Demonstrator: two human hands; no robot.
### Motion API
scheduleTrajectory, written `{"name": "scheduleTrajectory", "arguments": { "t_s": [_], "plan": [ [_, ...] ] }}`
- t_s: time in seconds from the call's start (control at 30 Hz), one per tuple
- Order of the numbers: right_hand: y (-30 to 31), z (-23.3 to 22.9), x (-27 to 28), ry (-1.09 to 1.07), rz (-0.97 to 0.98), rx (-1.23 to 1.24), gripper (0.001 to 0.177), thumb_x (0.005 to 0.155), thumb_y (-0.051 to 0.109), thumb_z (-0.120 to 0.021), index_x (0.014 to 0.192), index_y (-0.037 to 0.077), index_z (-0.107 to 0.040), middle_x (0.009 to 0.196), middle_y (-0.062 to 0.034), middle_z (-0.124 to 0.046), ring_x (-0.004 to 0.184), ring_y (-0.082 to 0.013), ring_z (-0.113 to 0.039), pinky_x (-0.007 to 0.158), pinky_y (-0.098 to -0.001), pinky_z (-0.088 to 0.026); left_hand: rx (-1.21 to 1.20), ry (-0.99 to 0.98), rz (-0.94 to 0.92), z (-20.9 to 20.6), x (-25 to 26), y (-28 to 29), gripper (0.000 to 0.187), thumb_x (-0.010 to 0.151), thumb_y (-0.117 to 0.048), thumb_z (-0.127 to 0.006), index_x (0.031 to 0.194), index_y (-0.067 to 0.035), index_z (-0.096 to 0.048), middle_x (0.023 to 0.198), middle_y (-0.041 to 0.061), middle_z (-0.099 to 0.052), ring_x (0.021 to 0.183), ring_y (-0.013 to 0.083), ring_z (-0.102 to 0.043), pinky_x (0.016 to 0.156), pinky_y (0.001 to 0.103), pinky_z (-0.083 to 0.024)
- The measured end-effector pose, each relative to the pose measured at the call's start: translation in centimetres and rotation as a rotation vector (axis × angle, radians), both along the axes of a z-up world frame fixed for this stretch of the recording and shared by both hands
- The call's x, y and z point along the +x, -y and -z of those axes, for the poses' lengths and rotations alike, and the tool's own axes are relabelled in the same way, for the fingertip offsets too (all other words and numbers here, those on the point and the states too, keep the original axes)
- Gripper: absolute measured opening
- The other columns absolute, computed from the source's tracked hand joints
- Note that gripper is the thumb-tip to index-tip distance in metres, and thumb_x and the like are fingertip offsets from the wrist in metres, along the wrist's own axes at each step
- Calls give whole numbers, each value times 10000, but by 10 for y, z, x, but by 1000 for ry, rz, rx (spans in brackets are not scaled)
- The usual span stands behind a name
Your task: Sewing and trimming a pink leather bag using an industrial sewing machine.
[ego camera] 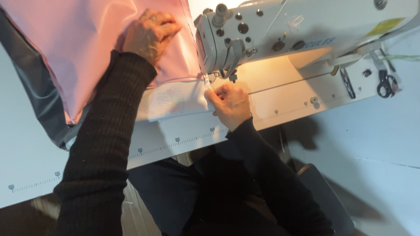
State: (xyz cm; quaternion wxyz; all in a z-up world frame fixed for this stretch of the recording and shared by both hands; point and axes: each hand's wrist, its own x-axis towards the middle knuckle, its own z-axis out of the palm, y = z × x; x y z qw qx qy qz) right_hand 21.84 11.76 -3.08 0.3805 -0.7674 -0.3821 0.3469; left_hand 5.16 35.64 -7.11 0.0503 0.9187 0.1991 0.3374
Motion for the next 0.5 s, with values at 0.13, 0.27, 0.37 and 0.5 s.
{"name": "scheduleTrajectory", "arguments": {
  "t_s": [0.13, 0.27, 0.37, 0.5],
  "plan": [
    [17, 9, -18, 264, -11, 150, 251, 895, 278, -777, 1006, 58, -731, 686, -66, -718, 601, -213, -714, 559, -365, -562, 25, -37, 3, -19, -7, 43, 205, 991, -95, -683, 1179, -89, -767, 1185, 59, -732, 1086, 284, -654, 911, 386, -547],
    [9, 21, -23, 701, -91, 253, 230, 947, 223, -699, 1174, 201, -731, 790, -93, -674, 709, -299, -678, 609, -457, -517, -133, -141, -74, -46, -12, 119, 275, 1039, -246, -655, 1286, -125, -672, 1263, 57, -677, 1177, 263, -634, 1068, 459, -483],
    [29, 26, -32, 737, -169, 191, 307, 973, 207, -644, 1278, 205, -682, 891, -111, -671, 763, -325, -674, 637, -475, -522, -236, -188, -95, -50, -24, 164, 365, 1015, -255, -636, 1356, -126, -636, 1350, 63, -633, 1246, 293, -577, 1074, 475, -465],
    [11, 12, -24, 741, -201, 161, 422, 969, 198, -607, 1390, 190, -599, 951, -138, -678, 763, -358, -677, 639, -504, -525, -116, -248, -52, -51, -19, 160, 443, 998, -228, -608, 1428, -121, -615, 1399, 50, -567, 1340, 305, -503, 1023, 481, -446]
  ]
}}
